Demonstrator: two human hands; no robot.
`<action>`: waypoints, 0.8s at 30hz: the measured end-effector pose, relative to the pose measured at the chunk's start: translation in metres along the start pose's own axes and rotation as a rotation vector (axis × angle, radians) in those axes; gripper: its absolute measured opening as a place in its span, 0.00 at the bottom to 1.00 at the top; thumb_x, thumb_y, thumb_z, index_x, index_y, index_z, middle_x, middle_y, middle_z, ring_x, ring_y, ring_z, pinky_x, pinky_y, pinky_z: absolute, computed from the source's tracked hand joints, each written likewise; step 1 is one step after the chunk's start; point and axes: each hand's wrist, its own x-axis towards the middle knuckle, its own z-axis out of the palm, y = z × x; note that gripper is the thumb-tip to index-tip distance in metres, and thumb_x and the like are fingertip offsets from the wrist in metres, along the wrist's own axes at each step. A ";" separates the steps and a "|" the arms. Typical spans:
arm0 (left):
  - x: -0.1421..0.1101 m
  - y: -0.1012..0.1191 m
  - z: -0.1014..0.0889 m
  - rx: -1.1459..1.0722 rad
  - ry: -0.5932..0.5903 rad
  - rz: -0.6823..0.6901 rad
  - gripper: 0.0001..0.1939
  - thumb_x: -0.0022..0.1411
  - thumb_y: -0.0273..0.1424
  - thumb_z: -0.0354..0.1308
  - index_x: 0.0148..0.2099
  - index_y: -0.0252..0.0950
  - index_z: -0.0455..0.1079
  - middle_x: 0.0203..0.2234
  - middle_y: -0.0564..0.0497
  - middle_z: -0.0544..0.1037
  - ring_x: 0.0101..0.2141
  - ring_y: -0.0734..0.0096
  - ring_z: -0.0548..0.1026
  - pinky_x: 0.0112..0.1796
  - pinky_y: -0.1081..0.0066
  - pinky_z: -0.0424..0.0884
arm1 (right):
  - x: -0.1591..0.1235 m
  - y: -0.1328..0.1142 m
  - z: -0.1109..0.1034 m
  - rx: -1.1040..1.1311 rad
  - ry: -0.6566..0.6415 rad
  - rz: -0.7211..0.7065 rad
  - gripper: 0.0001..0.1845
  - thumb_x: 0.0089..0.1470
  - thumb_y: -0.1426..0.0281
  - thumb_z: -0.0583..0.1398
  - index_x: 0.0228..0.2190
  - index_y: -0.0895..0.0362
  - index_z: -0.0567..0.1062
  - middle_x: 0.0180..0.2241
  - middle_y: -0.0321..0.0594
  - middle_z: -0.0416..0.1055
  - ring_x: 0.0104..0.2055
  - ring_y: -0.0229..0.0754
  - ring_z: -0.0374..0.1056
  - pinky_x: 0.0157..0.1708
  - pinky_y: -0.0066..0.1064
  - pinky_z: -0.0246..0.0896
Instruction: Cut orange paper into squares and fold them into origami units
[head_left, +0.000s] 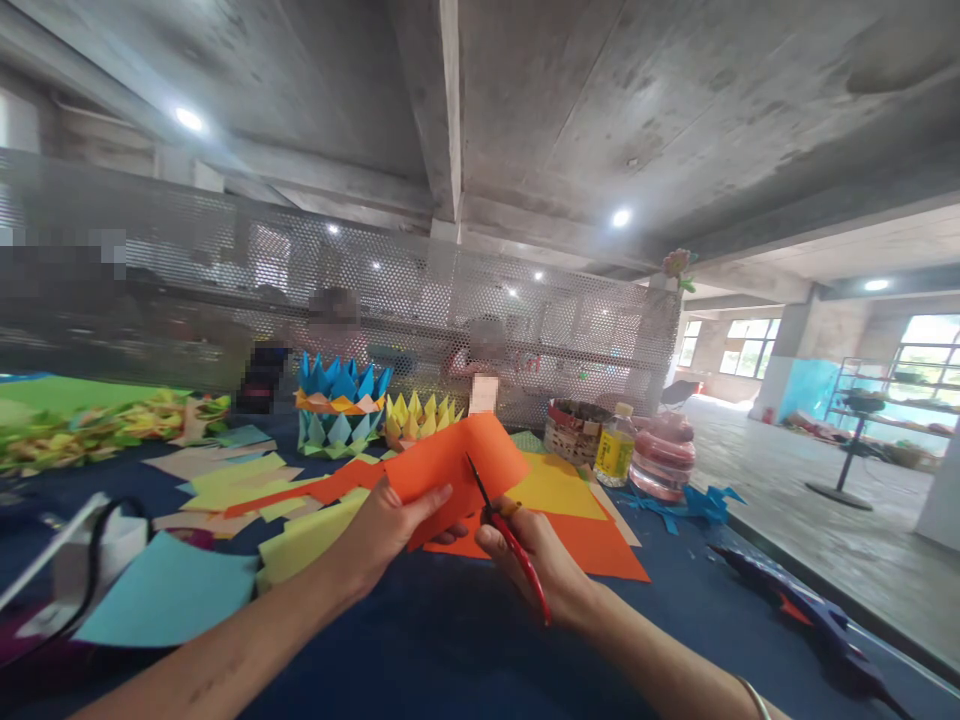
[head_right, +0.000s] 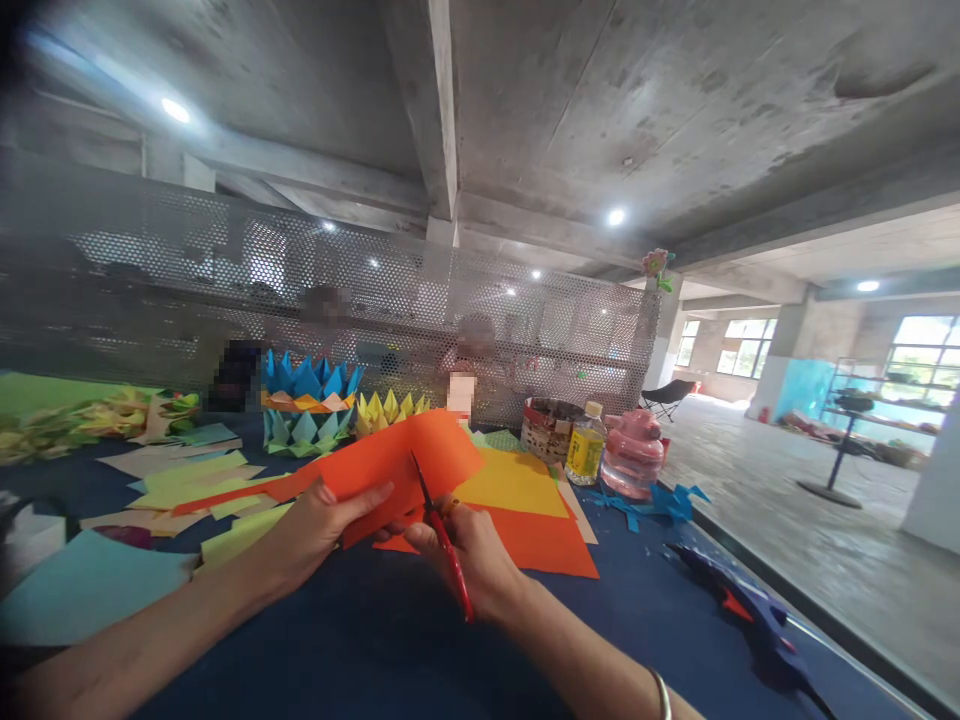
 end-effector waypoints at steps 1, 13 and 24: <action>0.000 0.000 0.000 -0.006 0.006 -0.003 0.22 0.43 0.45 0.71 0.33 0.32 0.74 0.22 0.48 0.82 0.24 0.64 0.79 0.29 0.69 0.76 | 0.000 0.000 0.001 -0.008 0.007 0.001 0.27 0.53 0.44 0.59 0.26 0.56 0.62 0.20 0.28 0.52 0.21 0.31 0.47 0.20 0.25 0.41; 0.001 0.000 -0.003 -0.061 -0.023 -0.045 0.22 0.42 0.44 0.72 0.32 0.31 0.75 0.22 0.47 0.81 0.24 0.65 0.79 0.29 0.69 0.76 | 0.004 0.007 0.000 -0.061 0.061 0.047 0.25 0.52 0.49 0.62 0.26 0.57 0.63 0.22 0.29 0.52 0.23 0.31 0.46 0.21 0.26 0.41; 0.002 -0.002 -0.002 -0.008 -0.007 -0.002 0.20 0.47 0.42 0.70 0.37 0.32 0.75 0.26 0.47 0.83 0.25 0.64 0.80 0.29 0.69 0.76 | 0.000 -0.002 -0.002 -0.083 0.002 0.035 0.25 0.53 0.47 0.61 0.30 0.57 0.66 0.23 0.29 0.54 0.23 0.32 0.47 0.21 0.25 0.43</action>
